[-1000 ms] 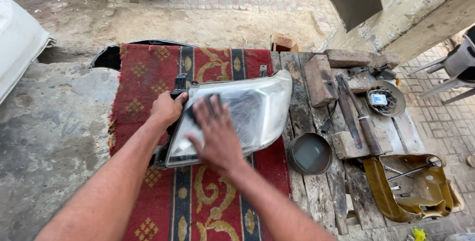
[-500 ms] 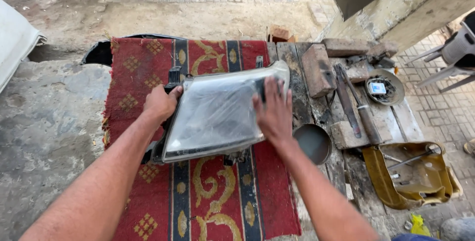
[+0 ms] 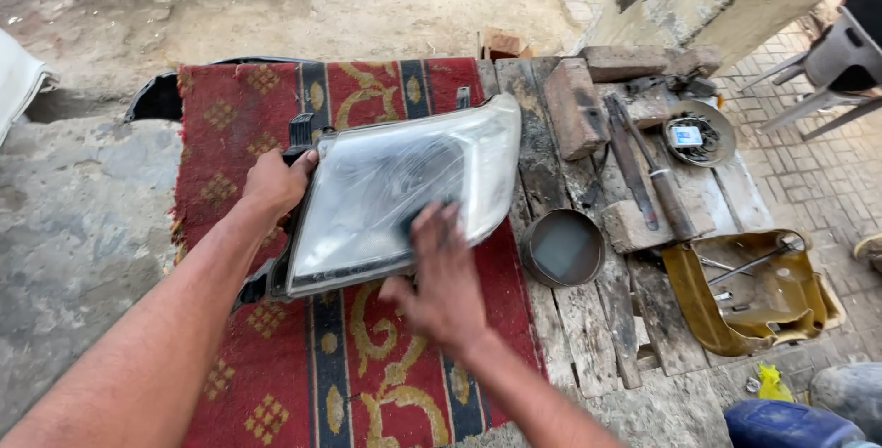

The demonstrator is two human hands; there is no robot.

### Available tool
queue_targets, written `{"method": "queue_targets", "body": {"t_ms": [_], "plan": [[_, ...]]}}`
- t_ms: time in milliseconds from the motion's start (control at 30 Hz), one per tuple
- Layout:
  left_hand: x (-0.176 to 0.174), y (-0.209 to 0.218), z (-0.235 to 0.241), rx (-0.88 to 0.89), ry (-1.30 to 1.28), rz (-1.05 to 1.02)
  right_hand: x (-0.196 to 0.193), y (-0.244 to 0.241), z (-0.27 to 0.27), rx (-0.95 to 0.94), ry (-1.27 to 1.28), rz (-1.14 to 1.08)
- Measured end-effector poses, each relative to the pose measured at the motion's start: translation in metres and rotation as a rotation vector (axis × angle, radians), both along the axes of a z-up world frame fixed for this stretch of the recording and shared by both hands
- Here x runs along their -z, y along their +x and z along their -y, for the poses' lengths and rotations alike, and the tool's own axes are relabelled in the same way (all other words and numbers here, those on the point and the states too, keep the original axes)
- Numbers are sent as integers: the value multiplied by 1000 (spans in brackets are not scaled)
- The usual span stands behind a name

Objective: The person scrubs a car headlight lens with a black abrasive pad, moving in circular and back-and-forth motions across the surface. The headlight rests on a patterned rug on a wooden workbench outdoors.

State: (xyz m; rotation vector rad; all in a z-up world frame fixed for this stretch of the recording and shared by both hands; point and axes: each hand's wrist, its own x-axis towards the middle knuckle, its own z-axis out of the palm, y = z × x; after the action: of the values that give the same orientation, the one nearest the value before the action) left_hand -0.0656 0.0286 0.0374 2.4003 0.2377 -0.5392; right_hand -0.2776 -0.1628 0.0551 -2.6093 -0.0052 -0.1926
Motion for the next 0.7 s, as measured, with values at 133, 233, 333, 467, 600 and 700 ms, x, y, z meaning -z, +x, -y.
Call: {"method": "queue_targets", "body": {"t_ms": [133,233,333,467,600,700], "plan": [[16,5,-3,6,0,12,33,2,31,-61,-98,54],[10,-6,-7,48,34,4,44,-8,24,183,109,104],[14,7,-3,19,-10,47,52,-26,2,130,34,38],[23,10,-6,40,57,-9,38,12,37,193,17,3],[25,19,-8,60,36,24,15,20,9,253,53,120],[9,1,-7,43,15,29,44,-25,-32,-78,-173,-74]]}}
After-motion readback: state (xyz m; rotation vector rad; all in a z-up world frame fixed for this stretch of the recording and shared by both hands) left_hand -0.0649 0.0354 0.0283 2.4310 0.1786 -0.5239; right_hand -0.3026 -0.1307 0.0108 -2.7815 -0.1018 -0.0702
